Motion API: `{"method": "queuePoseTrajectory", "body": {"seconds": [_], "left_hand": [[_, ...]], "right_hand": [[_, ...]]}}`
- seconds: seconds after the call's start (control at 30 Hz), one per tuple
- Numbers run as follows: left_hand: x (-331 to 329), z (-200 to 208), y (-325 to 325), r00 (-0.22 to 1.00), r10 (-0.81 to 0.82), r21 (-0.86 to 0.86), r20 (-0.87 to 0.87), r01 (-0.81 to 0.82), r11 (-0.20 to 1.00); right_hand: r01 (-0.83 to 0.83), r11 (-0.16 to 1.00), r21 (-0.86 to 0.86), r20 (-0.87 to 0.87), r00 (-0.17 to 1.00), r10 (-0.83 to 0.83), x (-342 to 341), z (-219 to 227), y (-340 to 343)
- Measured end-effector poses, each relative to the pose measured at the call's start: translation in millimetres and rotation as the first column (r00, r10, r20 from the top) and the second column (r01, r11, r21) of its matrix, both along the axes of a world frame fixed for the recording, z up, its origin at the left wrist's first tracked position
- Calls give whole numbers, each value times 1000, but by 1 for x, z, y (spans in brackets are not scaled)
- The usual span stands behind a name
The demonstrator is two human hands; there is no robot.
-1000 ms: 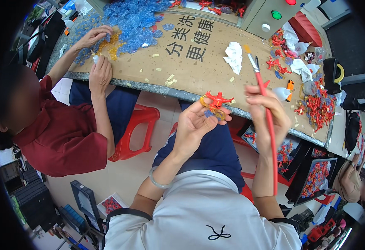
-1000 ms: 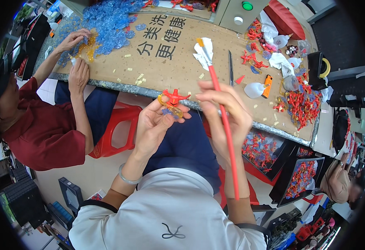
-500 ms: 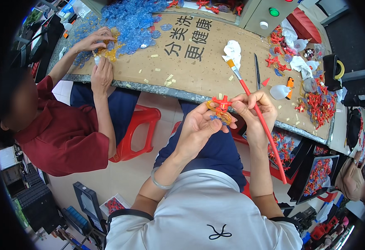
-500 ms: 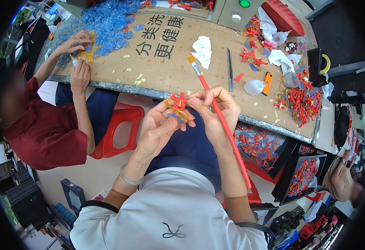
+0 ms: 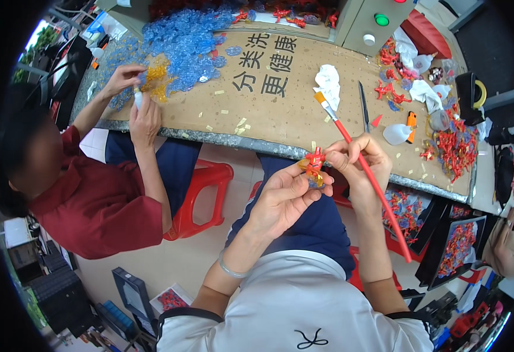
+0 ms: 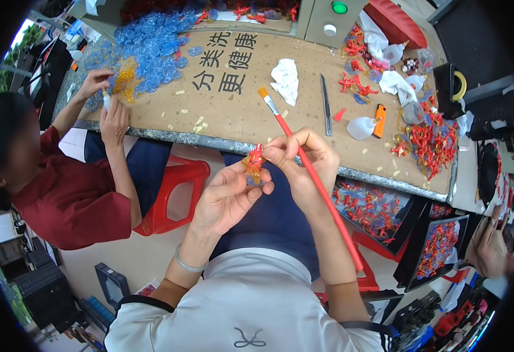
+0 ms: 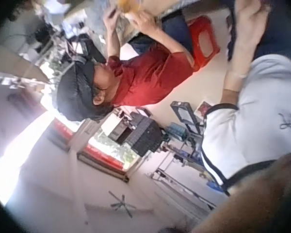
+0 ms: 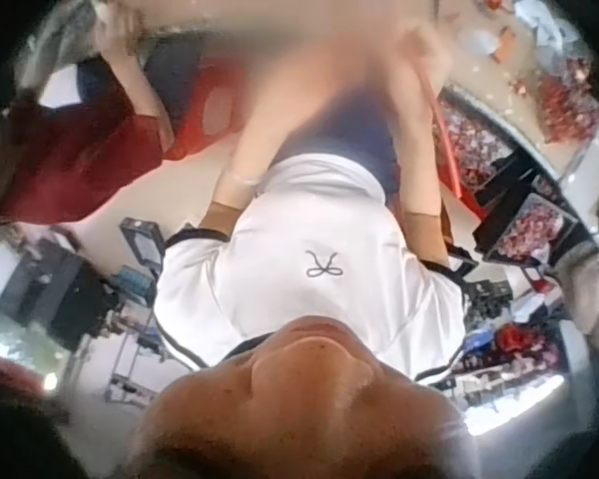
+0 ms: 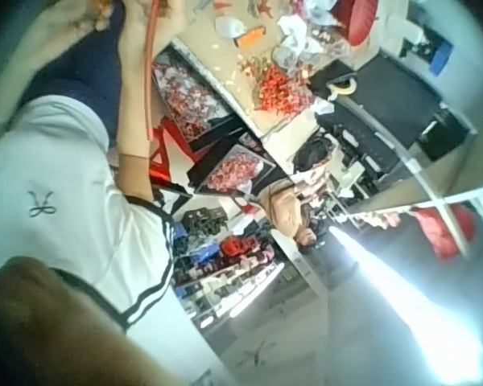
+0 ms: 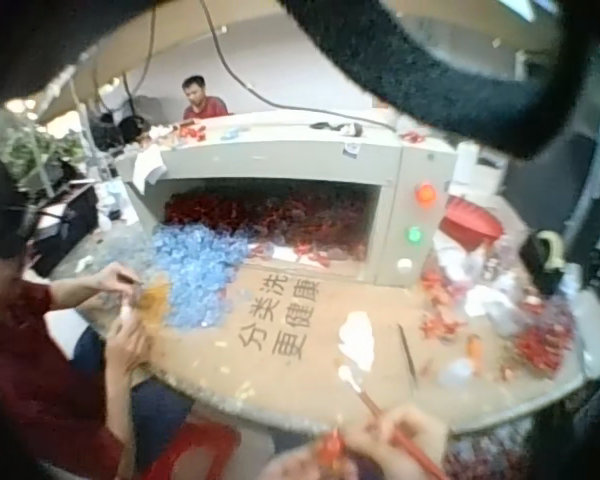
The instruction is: Paint and glue small red toy figures at a factory workbench.
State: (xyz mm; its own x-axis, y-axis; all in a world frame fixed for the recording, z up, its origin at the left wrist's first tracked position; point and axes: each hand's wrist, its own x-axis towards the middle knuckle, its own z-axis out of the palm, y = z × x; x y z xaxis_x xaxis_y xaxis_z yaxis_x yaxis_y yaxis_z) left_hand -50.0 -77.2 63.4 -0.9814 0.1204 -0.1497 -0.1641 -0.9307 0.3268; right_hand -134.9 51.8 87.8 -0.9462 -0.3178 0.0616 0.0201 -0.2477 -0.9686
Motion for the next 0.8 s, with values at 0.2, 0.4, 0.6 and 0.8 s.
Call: {"method": "queuePoseTrajectory", "body": {"seconds": [0.2, 0.4, 0.6, 0.8], "left_hand": [[-4, 6, -3, 1000, 8, -241, -24, -14, 970], [-7, 5, 5, 1000, 18, -406, 7, -13, 914], [0, -1, 8, 995, -8, -462, 96, 51, 885], [2, -9, 17, 989, -27, -533, 146, 102, 840]], "right_hand": [[-45, 999, -11, 4, 999, 45, -8, 11, -1], [-36, 999, -17, 57, 998, 37, -11, -8, 10], [-101, 990, -96, 156, 981, 115, -5, -25, 21], [-109, 993, 55, -8, 994, 109, 0, -43, 38]]}}
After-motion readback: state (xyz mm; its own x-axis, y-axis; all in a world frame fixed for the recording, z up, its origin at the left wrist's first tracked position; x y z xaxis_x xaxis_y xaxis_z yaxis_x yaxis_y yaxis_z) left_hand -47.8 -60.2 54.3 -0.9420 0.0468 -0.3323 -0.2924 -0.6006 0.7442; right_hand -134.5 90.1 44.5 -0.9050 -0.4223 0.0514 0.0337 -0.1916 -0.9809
